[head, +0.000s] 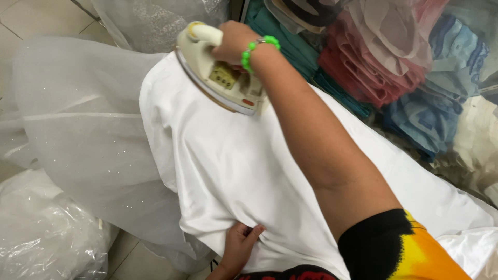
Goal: The person irons a large white sheet on an ironing board using a steam iron. They repeatedly smooth the fabric, lift and reposition sections to remove wrinkles, and adjust the sheet's placement throughout the process.
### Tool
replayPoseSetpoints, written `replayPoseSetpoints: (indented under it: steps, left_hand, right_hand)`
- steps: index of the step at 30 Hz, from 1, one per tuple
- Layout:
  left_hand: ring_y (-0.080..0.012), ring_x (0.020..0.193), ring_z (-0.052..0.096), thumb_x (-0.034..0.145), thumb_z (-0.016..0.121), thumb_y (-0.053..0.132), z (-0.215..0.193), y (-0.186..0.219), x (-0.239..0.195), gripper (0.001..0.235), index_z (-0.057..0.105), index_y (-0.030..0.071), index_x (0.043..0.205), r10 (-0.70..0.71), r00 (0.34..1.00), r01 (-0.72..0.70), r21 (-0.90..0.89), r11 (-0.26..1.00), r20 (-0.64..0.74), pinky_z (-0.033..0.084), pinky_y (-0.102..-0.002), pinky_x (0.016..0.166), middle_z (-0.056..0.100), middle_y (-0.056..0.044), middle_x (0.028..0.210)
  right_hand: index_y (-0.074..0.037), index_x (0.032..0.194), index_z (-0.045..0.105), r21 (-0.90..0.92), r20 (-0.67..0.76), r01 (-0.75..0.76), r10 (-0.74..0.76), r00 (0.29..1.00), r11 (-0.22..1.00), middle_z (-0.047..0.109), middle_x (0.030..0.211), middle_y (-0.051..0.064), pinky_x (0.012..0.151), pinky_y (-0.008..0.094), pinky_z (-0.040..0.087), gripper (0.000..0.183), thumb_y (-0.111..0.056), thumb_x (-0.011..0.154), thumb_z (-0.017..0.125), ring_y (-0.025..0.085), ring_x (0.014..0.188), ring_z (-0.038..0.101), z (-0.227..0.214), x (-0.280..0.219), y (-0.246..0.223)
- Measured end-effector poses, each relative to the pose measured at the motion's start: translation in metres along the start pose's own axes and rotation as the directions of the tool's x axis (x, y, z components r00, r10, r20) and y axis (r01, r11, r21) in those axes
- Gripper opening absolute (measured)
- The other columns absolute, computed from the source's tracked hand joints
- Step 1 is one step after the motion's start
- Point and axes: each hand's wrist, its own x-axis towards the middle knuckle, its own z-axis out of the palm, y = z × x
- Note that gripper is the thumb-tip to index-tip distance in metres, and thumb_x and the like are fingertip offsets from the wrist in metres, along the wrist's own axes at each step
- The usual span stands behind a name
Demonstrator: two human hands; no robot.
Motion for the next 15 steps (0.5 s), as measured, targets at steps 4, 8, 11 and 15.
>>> replayPoseSetpoints:
  steps: [4,8,11,15]
  left_hand:
    - [-0.0099,0.067,0.062,0.085,0.084,0.024,0.001,0.002,0.001,0.023,0.076,0.004,0.076,-0.014,1.0,0.014,0.0,1.0,-0.006,0.052,-0.028,0.061,0.069,-0.001,0.067]
    - [-0.0083,0.069,0.062,0.085,0.083,0.022,0.003,-0.003,0.001,0.018,0.08,0.004,0.083,0.05,0.999,-0.05,-0.018,0.999,-0.003,0.051,-0.027,0.063,0.071,0.001,0.07]
    - [-0.0081,0.06,0.053,0.087,0.086,0.025,0.002,-0.009,-0.001,0.039,0.061,0.009,0.063,0.102,0.994,-0.1,0.05,0.994,-0.039,0.043,-0.028,0.055,0.057,0.002,0.058]
    - [-0.0128,0.061,0.067,0.088,0.083,0.025,0.001,-0.003,-0.01,0.037,0.059,0.008,0.064,0.097,0.995,-0.098,-0.01,0.995,-0.03,0.053,-0.028,0.059,0.064,-0.004,0.057]
  right_hand:
    - [-0.009,0.107,0.061,0.15,0.026,-0.15,0.148,0.989,0.977,0.066,0.07,0.005,0.036,0.031,0.046,0.02,-0.022,0.092,0.062,0.016,0.043,0.058,-0.02,-0.033,0.044]
    - [-0.013,0.112,0.066,0.048,-0.028,-0.242,0.243,0.969,0.969,0.072,0.084,0.004,0.051,0.032,0.052,0.026,-0.025,0.089,0.062,0.016,0.057,0.064,-0.034,-0.07,0.093]
    - [-0.009,0.111,0.066,0.098,-0.054,-0.331,0.337,0.94,0.939,0.067,0.078,0.004,0.048,0.031,0.047,0.027,-0.022,0.089,0.06,0.016,0.055,0.058,-0.035,-0.104,0.119]
    - [-0.008,0.119,0.064,0.096,-0.05,-0.342,0.347,0.936,0.935,0.069,0.076,0.007,0.043,0.033,0.048,0.032,-0.02,0.089,0.06,0.019,0.049,0.06,-0.019,-0.148,0.118]
